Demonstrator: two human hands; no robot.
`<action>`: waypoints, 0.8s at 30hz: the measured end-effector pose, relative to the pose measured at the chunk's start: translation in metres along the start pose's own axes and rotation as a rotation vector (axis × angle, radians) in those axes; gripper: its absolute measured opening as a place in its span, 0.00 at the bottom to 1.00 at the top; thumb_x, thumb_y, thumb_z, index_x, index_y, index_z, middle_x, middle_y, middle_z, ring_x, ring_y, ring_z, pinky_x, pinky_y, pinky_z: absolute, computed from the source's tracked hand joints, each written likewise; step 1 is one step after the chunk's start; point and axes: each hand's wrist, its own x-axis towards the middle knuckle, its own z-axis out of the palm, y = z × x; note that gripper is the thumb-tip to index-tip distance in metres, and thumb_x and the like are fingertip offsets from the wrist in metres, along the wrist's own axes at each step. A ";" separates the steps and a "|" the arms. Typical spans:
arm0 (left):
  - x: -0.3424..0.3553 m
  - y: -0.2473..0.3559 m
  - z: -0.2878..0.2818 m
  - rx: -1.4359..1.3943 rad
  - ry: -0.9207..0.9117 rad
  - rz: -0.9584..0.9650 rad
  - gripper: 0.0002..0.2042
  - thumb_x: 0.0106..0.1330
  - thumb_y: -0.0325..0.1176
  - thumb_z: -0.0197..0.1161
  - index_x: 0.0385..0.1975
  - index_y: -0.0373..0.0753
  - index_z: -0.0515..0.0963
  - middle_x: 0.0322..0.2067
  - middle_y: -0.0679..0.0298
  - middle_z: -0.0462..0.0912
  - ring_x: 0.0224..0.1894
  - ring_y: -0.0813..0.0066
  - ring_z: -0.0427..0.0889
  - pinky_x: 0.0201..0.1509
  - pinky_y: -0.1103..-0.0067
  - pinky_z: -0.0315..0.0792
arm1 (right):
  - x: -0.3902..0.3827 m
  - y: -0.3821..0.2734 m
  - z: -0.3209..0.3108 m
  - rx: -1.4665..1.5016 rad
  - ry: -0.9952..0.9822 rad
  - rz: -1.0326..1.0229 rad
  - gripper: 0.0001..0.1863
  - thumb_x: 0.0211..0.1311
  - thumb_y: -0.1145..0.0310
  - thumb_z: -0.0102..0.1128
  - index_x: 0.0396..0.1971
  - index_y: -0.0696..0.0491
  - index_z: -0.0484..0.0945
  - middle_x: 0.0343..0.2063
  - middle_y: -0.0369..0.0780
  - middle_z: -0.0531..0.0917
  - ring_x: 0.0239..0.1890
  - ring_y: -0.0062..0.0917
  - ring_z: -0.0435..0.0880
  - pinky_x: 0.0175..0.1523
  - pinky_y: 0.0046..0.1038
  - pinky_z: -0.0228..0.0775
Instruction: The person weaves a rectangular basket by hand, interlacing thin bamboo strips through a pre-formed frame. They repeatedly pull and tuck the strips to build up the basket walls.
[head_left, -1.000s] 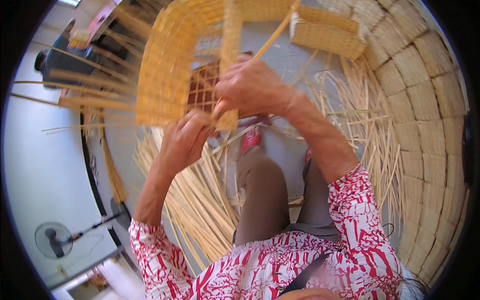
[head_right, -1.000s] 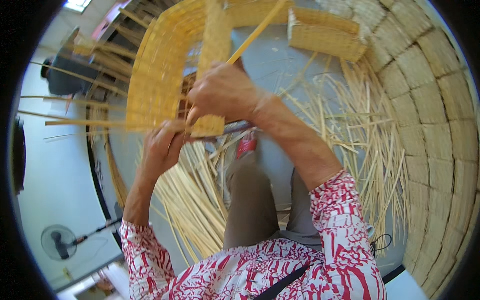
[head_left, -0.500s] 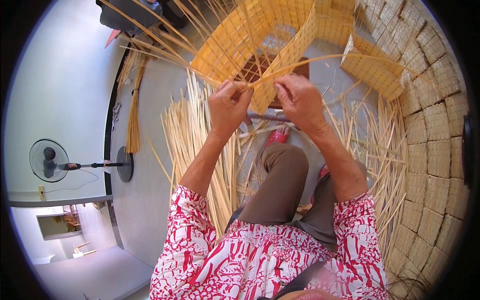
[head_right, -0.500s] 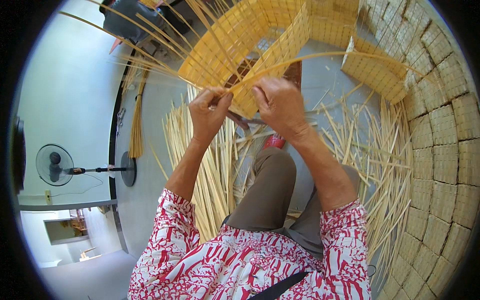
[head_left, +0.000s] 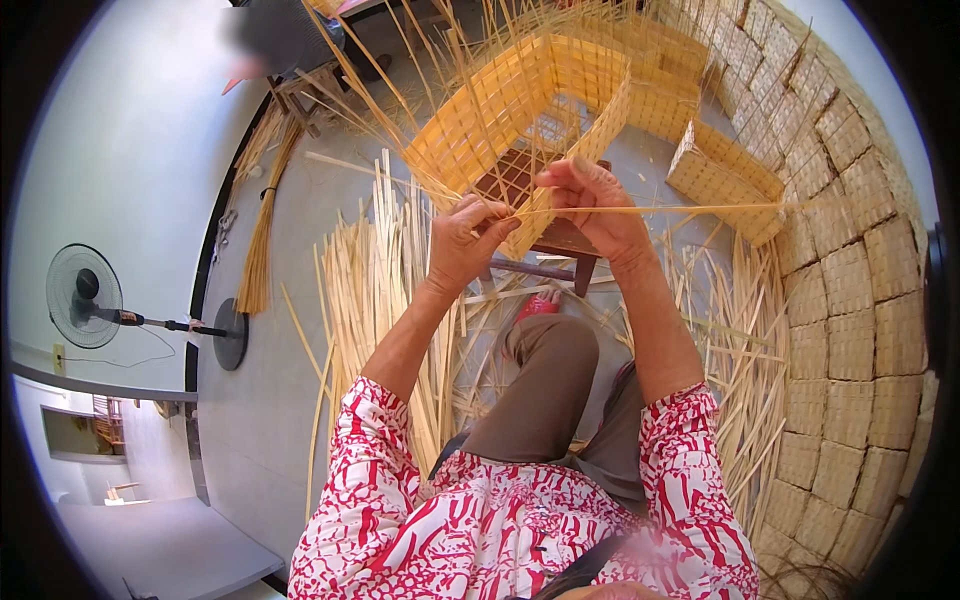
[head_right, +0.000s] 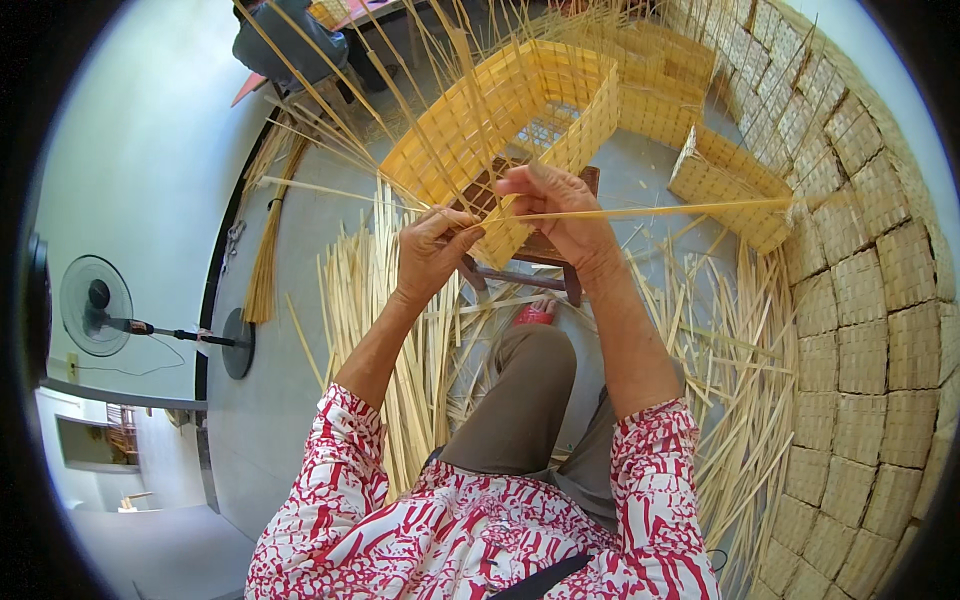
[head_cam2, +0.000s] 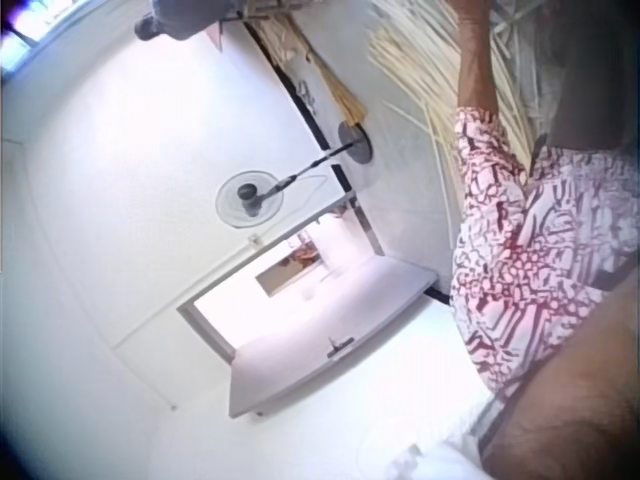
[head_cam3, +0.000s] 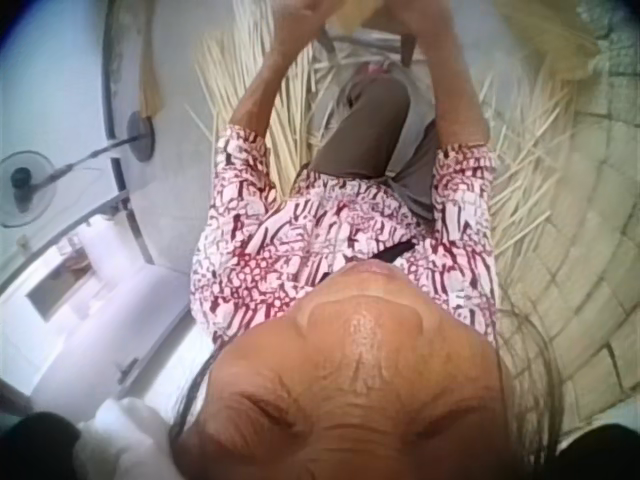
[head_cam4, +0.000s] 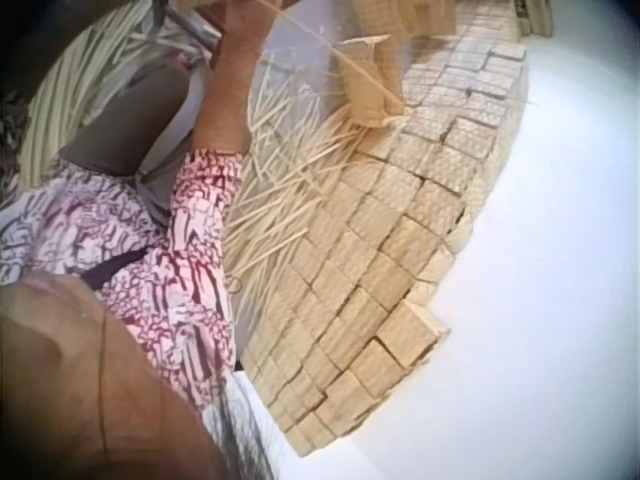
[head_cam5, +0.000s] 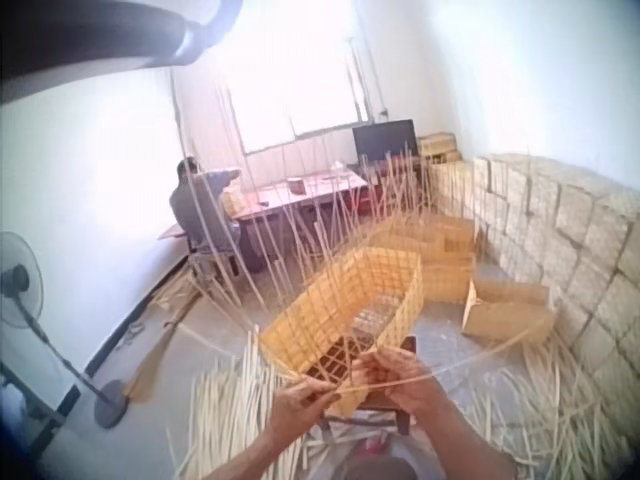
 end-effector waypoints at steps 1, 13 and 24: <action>-0.001 -0.002 -0.002 0.011 -0.002 0.003 0.06 0.61 0.27 0.74 0.36 0.34 0.85 0.30 0.64 0.84 0.30 0.81 0.82 0.33 0.82 0.75 | -0.001 0.000 0.018 -0.158 0.033 -0.009 0.20 0.73 0.60 0.59 0.55 0.59 0.78 0.47 0.43 0.85 0.45 0.26 0.84 0.57 0.30 0.77; 0.002 0.001 -0.003 -0.017 0.032 0.034 0.08 0.60 0.29 0.75 0.37 0.36 0.86 0.30 0.62 0.85 0.30 0.74 0.85 0.33 0.80 0.76 | -0.003 0.007 0.033 -0.603 -0.050 -0.151 0.13 0.70 0.60 0.65 0.34 0.55 0.78 0.41 0.32 0.79 0.37 0.16 0.75 0.44 0.21 0.68; 0.002 -0.002 -0.006 0.024 0.084 0.069 0.07 0.61 0.29 0.73 0.37 0.35 0.86 0.28 0.63 0.83 0.30 0.77 0.84 0.34 0.80 0.76 | 0.007 0.004 0.029 -0.933 0.215 -0.342 0.11 0.71 0.64 0.61 0.47 0.55 0.80 0.42 0.36 0.80 0.40 0.17 0.77 0.47 0.21 0.72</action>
